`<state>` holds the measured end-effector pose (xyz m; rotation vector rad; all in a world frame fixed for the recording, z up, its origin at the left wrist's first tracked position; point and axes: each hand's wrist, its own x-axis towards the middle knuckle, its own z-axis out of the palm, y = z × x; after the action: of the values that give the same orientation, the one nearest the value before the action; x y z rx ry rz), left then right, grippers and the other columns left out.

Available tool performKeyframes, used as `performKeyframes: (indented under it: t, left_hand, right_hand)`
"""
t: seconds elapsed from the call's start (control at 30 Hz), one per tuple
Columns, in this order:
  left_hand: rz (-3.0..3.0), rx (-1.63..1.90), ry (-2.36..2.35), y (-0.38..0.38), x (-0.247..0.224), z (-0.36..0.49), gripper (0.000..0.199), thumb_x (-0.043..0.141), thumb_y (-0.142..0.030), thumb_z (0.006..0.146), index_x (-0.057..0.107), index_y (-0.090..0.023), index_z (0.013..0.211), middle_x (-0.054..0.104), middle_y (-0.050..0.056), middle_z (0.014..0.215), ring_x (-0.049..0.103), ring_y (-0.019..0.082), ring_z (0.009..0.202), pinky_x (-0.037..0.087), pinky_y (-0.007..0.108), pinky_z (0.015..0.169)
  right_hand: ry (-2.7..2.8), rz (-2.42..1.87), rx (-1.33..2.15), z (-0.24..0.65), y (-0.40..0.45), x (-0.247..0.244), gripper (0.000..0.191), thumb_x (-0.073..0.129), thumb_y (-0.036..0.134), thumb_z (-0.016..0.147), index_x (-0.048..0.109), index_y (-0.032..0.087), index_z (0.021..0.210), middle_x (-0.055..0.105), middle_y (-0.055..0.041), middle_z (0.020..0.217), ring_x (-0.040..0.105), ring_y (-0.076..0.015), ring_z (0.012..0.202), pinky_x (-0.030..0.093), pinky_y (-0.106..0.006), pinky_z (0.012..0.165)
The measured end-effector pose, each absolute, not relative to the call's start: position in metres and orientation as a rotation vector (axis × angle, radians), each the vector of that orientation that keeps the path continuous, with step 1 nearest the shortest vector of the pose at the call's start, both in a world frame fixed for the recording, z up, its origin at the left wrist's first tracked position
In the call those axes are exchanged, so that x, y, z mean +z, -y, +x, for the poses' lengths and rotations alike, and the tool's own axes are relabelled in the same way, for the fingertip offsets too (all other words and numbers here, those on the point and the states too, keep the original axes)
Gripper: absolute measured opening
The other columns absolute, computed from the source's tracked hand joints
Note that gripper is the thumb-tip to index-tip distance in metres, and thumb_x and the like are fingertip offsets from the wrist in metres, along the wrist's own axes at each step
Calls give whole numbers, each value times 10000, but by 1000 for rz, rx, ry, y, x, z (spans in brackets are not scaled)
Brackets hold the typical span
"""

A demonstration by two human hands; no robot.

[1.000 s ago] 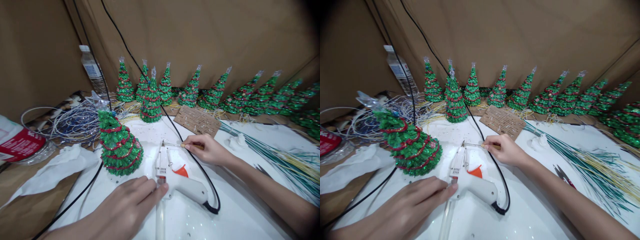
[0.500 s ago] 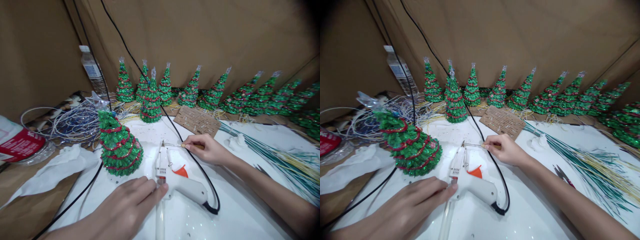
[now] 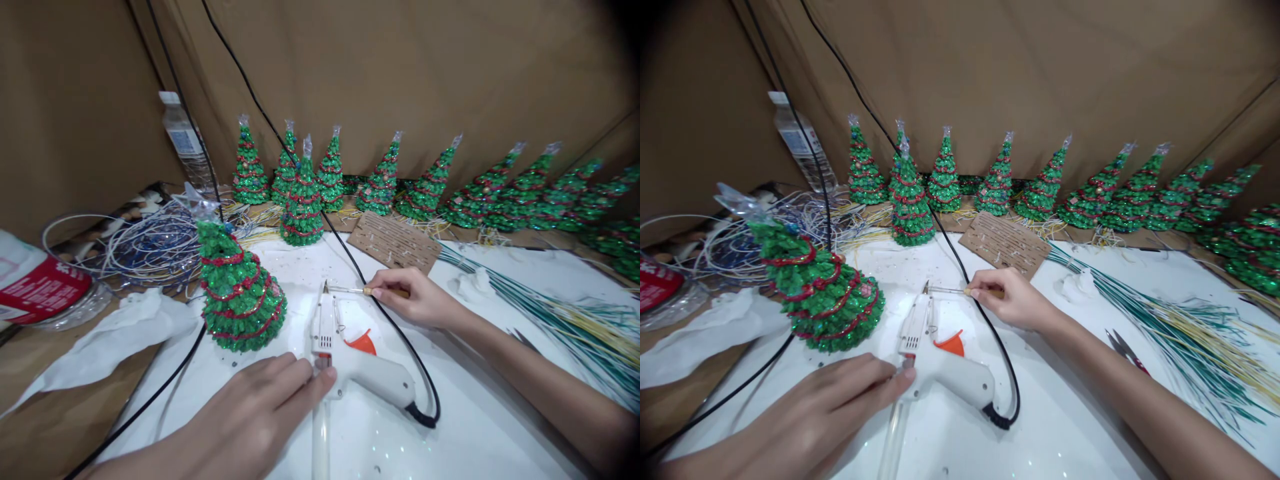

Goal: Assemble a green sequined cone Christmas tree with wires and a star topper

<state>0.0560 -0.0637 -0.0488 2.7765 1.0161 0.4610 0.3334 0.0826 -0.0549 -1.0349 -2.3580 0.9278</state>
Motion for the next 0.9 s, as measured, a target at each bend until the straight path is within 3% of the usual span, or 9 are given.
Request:
performKeyframes:
  t: [0.9]
  left_hand:
    - [2759,445,-1007,64,-50,56,383,273,-90,991,440,-121,1335,639,86,994,599,207,849,555,322,741]
  right_hand:
    - [2298,-1071,944,331,-85,-59,336,479,458,925,603,161,830,556,-17,716,464,-136,655,348,-254,599]
